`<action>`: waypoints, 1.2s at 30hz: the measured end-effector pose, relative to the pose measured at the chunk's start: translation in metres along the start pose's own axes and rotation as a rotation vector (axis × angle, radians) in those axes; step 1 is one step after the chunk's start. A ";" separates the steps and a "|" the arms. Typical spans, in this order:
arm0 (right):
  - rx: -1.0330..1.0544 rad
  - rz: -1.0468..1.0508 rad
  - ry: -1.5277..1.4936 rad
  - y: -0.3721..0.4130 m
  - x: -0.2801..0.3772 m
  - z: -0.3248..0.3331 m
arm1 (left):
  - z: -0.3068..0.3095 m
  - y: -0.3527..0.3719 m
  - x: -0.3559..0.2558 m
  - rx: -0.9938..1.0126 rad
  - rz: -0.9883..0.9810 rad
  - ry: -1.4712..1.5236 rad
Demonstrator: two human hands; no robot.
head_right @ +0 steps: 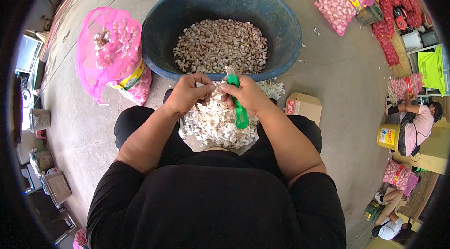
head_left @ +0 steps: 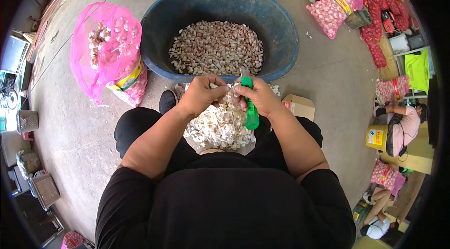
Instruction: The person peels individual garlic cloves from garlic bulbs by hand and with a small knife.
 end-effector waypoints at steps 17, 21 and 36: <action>-0.144 0.304 0.027 0.001 0.011 -0.006 | -0.005 0.000 -0.014 -0.089 -0.328 -0.370; -0.236 0.304 0.138 0.003 0.010 -0.008 | -0.008 0.000 -0.017 0.002 -0.246 -0.360; -0.177 0.013 -0.129 -0.009 -0.004 0.016 | -0.013 -0.001 0.000 0.093 -0.062 0.058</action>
Point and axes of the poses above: each hand's wrist, its own y-axis away from the middle knuckle, its own z-axis out of the back of the hand, x = y × z, the point moved 5 cm from there along -y, towards the middle knuckle, and after that the axes turned 13 degrees about -z, right-handed, at the moved point
